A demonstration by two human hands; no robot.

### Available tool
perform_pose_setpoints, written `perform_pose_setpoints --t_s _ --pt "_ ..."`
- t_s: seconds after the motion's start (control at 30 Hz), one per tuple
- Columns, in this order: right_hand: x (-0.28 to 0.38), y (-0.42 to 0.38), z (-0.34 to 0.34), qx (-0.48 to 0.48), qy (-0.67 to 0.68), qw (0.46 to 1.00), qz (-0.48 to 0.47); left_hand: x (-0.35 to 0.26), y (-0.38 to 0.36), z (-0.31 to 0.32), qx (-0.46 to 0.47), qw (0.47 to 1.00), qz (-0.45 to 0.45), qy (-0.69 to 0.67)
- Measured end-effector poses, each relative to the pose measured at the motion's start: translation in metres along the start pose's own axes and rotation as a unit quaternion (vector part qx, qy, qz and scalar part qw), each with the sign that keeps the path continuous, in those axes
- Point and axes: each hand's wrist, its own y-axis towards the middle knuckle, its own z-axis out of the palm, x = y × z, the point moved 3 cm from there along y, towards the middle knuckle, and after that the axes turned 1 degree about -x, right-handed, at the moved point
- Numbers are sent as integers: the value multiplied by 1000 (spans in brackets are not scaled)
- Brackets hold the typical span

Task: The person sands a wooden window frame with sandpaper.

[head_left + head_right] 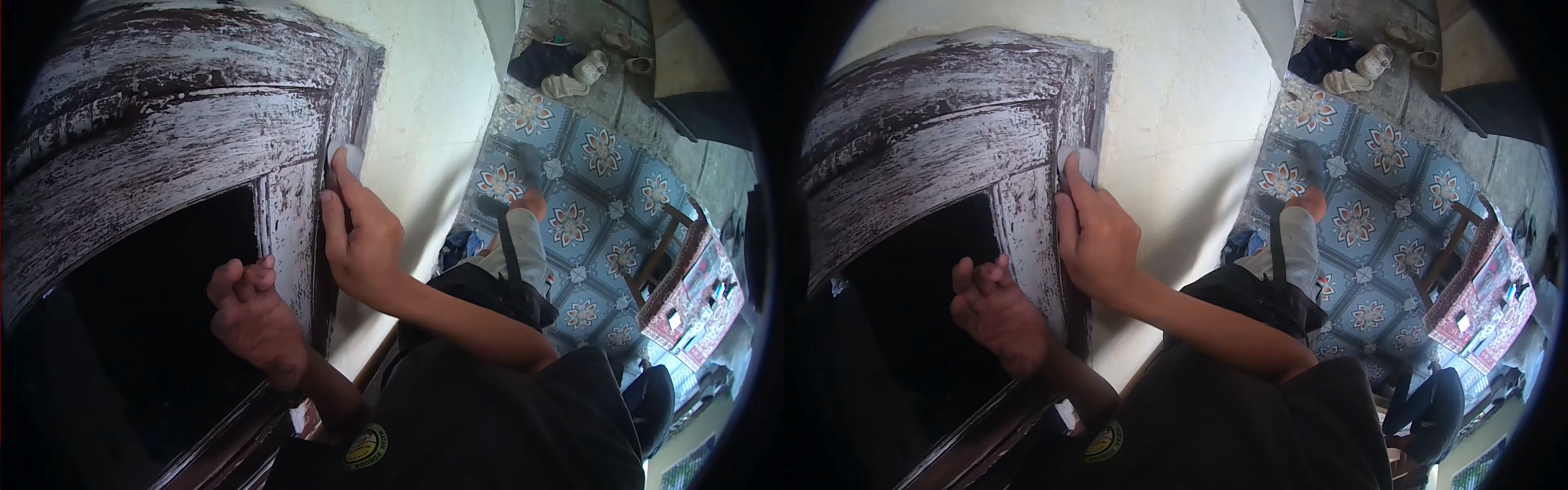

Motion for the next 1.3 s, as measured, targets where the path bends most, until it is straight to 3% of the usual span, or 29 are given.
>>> perform_pose_setpoints --t_s 0.03,0.07,0.1,0.17,0.23,0.3,0.33,0.37,0.43,0.47,0.6,0.7,0.77,0.8,0.93,0.97,1.1,1.17,1.23,1.3 --pt "12 -11 -5 13 6 1000 -17 1 0 0 3 1000 -1 -4" --pt "12 -15 -11 91 -32 994 58 2 -1 0 -25 1000 -4 13" --pt "3 -4 -9 90 -38 993 65 1 -5 -1 -56 998 -11 31" --pt "-11 55 -2 -38 -74 995 -55 1 -5 -2 -51 998 -17 28" --pt "-9 54 2 -58 -52 996 -48 -2 -2 -3 -43 999 -8 31" --pt "-8 18 -3 18 20 999 16 0 1 -1 14 1000 2 -7" --pt "-2 4 -9 77 -8 996 53 1 1 1 16 1000 5 -10" --pt "-8 9 -7 74 -11 996 55 0 0 0 -13 1000 -3 12" --pt "-15 34 -3 -51 -19 992 -114 -1 -4 0 -46 998 -20 36" --pt "-14 53 1 -77 -26 989 -122 0 -2 1 -51 998 -18 32" --pt "2 38 -4 -24 37 999 -31 -2 -4 1 -59 998 -18 30" --pt "1 9 -9 13 66 996 -49 -1 -4 0 -60 998 -8 33" --pt "0 53 -10 -48 80 995 33 0 -2 0 -52 998 -13 28" --pt "-7 73 -9 -66 76 995 13 -1 -1 0 -42 999 -3 25" --pt "-2 29 -15 -11 103 993 56 -1 -1 1 -46 999 -8 25" --pt "-1 23 -14 -8 86 996 1 -1 -2 1 -59 998 -6 28" --pt "-14 61 -5 -94 115 989 11 1 -4 1 -63 998 -10 20" --pt "-10 47 -8 -95 128 987 31 0 -5 -2 -51 998 -11 26" --pt "-8 22 -15 -20 102 994 34 0 -1 -4 -34 999 -6 27" --pt "-16 26 -14 -23 72 997 -18 1 0 0 15 1000 7 11"
